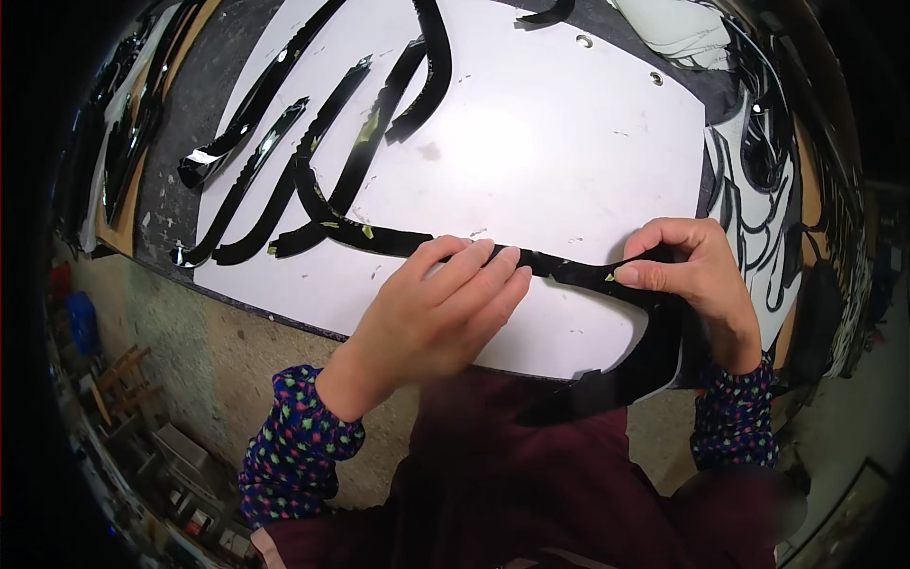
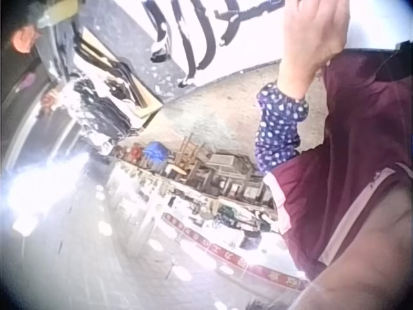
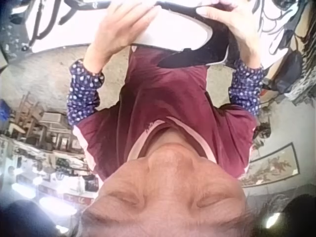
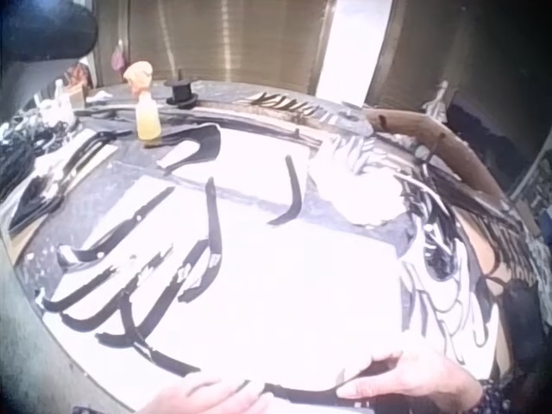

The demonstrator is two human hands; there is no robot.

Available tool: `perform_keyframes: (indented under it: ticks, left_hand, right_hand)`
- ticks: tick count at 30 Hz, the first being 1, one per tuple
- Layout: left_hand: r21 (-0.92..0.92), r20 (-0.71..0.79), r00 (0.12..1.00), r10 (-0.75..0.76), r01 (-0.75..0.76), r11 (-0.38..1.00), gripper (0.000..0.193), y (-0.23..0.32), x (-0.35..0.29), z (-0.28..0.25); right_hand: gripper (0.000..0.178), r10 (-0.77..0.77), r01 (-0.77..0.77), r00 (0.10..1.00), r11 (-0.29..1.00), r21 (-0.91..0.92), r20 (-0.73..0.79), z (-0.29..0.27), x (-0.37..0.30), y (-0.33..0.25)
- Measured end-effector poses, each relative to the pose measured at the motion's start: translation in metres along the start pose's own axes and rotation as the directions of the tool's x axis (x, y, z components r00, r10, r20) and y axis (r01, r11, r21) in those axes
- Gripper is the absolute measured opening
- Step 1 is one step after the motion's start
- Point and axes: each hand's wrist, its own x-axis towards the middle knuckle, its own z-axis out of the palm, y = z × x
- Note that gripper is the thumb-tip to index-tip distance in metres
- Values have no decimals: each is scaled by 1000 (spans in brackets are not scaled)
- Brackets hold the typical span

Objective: Assemble shoe upper components by manually aligning and applying decorative strips onto base materials at a workbench.

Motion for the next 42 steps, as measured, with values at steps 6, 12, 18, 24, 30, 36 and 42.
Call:
perform_keyframes:
  ticks: [6,12,18,24,30,36,42]
  left_hand:
    - [-11,-9,1000,-10,10,1000,26,1,0,1]
    - [-11,-13,1000,-12,12,1000,26,1,-1,2]
    - [-27,-24,1000,-18,17,999,27,1,0,1]
    - [-6,-46,999,-8,8,1000,29,0,-2,6]
    - [76,34,999,-29,26,997,35,3,6,3]
    - [88,44,999,-27,23,996,36,3,7,4]
    - [74,40,999,-25,22,997,35,2,7,4]
  right_hand:
    - [12,37,-37,999,999,3,-2,3,1,-2]
    - [11,23,-22,1000,1000,1,-11,-1,2,1]
    - [11,29,-29,999,999,29,-18,-7,1,4]
    - [11,26,-26,1000,1000,10,-7,-6,3,6]
    - [11,50,-50,999,999,17,-15,-5,4,5]
    - [11,52,-52,998,999,16,-24,-4,3,5]
    - [11,43,-43,999,999,22,-16,-5,5,7]
